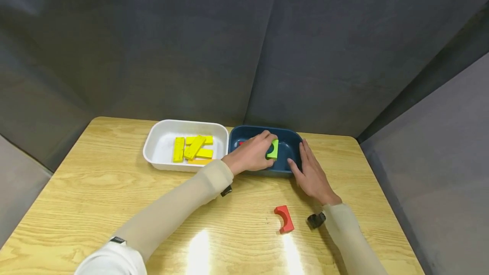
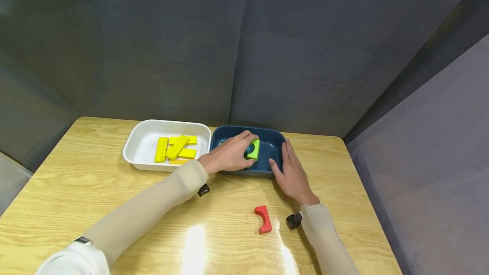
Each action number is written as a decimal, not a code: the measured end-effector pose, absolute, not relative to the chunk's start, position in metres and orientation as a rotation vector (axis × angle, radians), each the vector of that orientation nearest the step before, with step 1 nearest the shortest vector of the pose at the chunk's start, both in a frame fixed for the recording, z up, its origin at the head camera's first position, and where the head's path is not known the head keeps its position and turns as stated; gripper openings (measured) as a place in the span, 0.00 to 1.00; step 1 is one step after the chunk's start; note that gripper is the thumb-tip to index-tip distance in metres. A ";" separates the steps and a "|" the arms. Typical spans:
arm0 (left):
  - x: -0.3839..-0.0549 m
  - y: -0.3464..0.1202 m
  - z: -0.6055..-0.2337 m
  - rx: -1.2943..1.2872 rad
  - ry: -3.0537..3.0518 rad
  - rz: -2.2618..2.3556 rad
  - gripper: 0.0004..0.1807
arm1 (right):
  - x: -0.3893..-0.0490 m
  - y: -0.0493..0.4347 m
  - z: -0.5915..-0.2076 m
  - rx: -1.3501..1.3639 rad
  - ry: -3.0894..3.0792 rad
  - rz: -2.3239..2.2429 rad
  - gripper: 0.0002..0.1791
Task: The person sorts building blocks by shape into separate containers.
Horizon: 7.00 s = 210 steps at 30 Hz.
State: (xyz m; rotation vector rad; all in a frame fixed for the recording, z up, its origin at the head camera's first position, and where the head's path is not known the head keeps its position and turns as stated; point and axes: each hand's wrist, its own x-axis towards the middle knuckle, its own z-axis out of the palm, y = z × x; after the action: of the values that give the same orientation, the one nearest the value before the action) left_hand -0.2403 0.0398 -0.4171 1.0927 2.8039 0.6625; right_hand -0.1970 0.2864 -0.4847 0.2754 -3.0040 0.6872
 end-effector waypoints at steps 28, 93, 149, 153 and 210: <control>-0.265 0.069 -0.438 0.959 2.779 0.560 0.39 | -0.198 0.282 -0.484 0.267 -3.010 0.689 0.47; -0.167 0.018 -0.410 1.330 2.873 0.856 0.33 | -0.195 0.290 -0.486 0.273 -3.003 0.704 0.47; -0.101 0.059 -0.472 1.429 2.739 0.396 0.37 | -0.195 0.285 -0.486 0.248 -2.991 0.687 0.47; -0.101 0.062 -0.473 1.396 2.720 0.387 0.33 | -0.195 0.285 -0.486 0.250 -2.987 0.693 0.47; -0.121 0.008 -0.436 1.467 2.789 0.577 0.33 | -0.197 0.286 -0.488 0.255 -3.000 0.698 0.48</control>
State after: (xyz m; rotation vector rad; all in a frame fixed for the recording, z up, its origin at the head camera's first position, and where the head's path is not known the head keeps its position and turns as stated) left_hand -0.1209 0.0081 -0.4355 1.4674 2.7891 0.5766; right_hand -0.1967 0.2864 -0.4876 0.2550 -3.0003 0.6977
